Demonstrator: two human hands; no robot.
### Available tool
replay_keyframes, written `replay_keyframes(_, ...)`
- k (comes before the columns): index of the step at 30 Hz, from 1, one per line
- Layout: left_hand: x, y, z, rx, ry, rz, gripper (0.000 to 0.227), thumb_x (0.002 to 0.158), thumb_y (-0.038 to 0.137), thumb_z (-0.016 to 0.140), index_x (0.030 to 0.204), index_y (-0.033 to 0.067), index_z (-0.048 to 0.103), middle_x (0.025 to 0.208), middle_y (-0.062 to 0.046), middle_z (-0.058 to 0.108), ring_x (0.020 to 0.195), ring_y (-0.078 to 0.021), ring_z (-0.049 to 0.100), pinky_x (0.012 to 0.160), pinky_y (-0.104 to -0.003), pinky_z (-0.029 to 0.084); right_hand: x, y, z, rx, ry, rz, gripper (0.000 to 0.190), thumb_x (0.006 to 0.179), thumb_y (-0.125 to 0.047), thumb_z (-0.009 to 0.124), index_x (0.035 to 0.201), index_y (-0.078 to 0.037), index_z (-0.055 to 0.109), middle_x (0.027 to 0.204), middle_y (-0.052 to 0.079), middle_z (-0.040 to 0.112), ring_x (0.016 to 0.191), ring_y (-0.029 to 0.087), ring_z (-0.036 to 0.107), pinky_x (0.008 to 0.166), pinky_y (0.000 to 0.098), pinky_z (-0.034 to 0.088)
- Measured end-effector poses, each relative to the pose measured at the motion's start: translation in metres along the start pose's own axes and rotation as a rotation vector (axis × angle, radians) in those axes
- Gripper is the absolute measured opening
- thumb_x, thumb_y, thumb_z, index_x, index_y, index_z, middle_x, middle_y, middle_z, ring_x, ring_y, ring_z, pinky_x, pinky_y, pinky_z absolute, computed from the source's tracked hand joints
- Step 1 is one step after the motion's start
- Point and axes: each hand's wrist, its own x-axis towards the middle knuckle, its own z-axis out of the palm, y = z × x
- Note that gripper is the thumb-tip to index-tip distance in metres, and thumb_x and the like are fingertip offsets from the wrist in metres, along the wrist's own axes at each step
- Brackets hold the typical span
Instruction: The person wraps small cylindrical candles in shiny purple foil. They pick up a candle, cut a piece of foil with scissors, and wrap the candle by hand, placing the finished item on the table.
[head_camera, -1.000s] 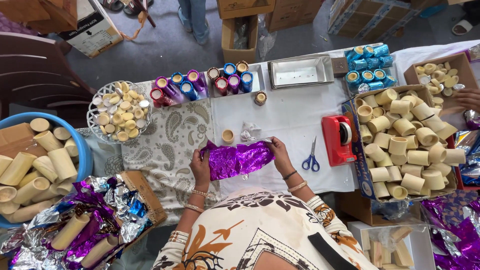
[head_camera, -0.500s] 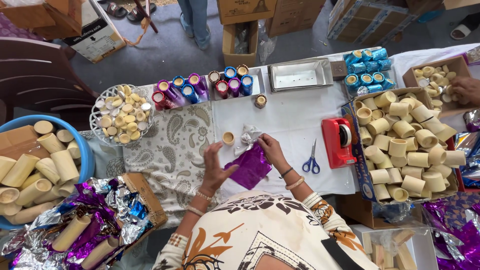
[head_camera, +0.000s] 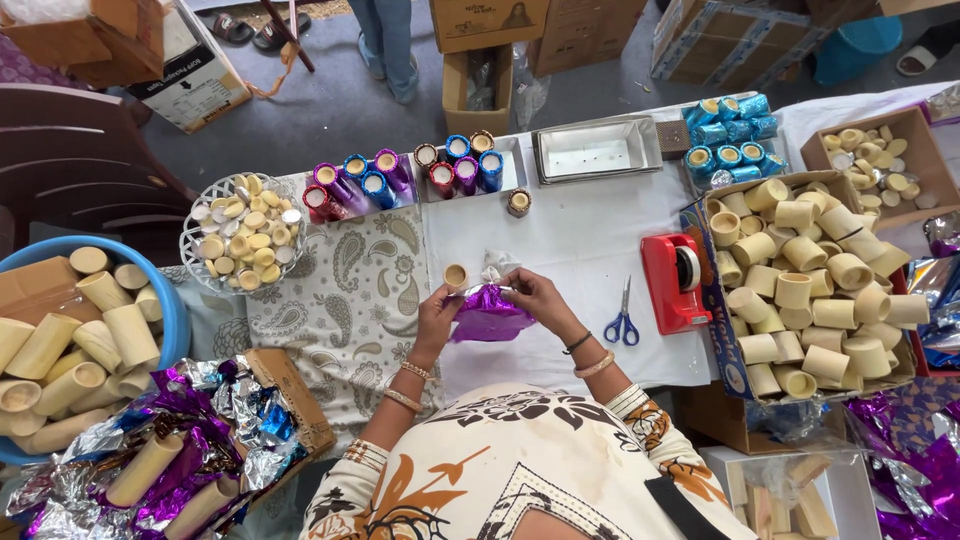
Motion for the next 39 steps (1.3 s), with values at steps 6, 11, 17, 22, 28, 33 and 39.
replay_keyframes(6, -0.005, -0.011, 0.001, -0.281, -0.084, -0.029, 0.008, 0.101, 0.002, 0.059, 0.101, 0.0007, 0.067, 0.088, 0.006, 0.064, 0.08, -0.001, 0.057, 0.072, -0.02, 0.05, 0.002, 0.025, 0.0, 0.11, 0.112, 0.059, 0.015, 0.102, -0.015, 0.063, 0.101, -0.002, 0.069, 0.076, -0.006, 0.056, 0.067, 0.003, 0.045, 0.057, 0.0202, 0.038)
replay_keyframes(11, -0.006, -0.037, -0.004, -0.362, -0.116, -0.05, 0.006, 0.103, 0.003, 0.061, 0.099, 0.0005, 0.065, 0.088, 0.005, 0.063, 0.08, -0.0022, 0.057, 0.073, -0.021, 0.05, 0.007, 0.047, 0.008, 0.104, 0.181, -0.004, 0.015, 0.103, -0.013, 0.063, 0.101, 0.001, 0.068, 0.078, -0.006, 0.057, 0.07, 0.002, 0.046, 0.06, 0.0201, 0.04)
replay_keyframes(17, -0.014, 0.032, 0.008, -0.093, -0.082, -0.002, 0.014, 0.091, -0.001, 0.073, 0.105, 0.0012, 0.07, 0.092, 0.004, 0.067, 0.084, -0.0028, 0.061, 0.075, -0.02, 0.052, 0.002, 0.025, 0.019, 0.046, 0.145, -0.01, 0.013, 0.101, -0.012, 0.063, 0.104, -0.001, 0.068, 0.082, -0.005, 0.063, 0.073, 0.001, 0.051, 0.063, 0.0194, 0.044)
replay_keyframes(22, -0.014, 0.022, 0.008, 0.063, -0.047, 0.093, 0.017, 0.085, -0.006, 0.073, 0.101, 0.0002, 0.076, 0.095, 0.002, 0.077, 0.086, -0.0036, 0.066, 0.077, -0.022, 0.055, 0.001, 0.024, 0.023, 0.046, 0.099, -0.007, 0.01, 0.098, -0.009, 0.067, 0.102, -0.001, 0.07, 0.081, -0.005, 0.064, 0.071, 0.001, 0.051, 0.06, 0.0199, 0.044)
replay_keyframes(28, -0.02, 0.028, 0.007, 0.314, -0.004, 0.156, 0.018, 0.078, -0.004, 0.079, 0.096, 0.0021, 0.078, 0.081, 0.003, 0.076, 0.075, -0.0023, 0.066, 0.068, -0.023, 0.054, 0.002, 0.048, 0.028, 0.106, 0.159, 0.005, 0.009, 0.099, -0.01, 0.067, 0.099, 0.0, 0.069, 0.08, -0.005, 0.062, 0.071, 0.001, 0.05, 0.06, 0.0195, 0.043)
replay_keyframes(33, -0.021, 0.016, 0.009, 0.052, -0.05, 0.03, 0.017, 0.081, -0.011, 0.072, 0.094, 0.0004, 0.073, 0.083, 0.005, 0.07, 0.077, -0.0015, 0.062, 0.068, -0.021, 0.053, 0.004, 0.052, 0.027, 0.279, 0.213, 0.075, 0.011, 0.101, -0.012, 0.067, 0.1, 0.0, 0.069, 0.081, -0.005, 0.06, 0.071, 0.003, 0.05, 0.06, 0.0205, 0.042)
replay_keyframes(39, -0.014, 0.005, -0.007, -0.311, -0.006, -0.098, 0.014, 0.091, -0.009, 0.064, 0.095, 0.0003, 0.074, 0.086, 0.003, 0.069, 0.077, -0.0026, 0.061, 0.068, -0.021, 0.051, 0.005, 0.042, -0.004, 0.352, 0.068, 0.03, 0.026, 0.102, -0.014, 0.063, 0.126, -0.003, 0.064, 0.103, 0.0, 0.067, 0.092, 0.005, 0.062, 0.083, 0.0216, 0.052)
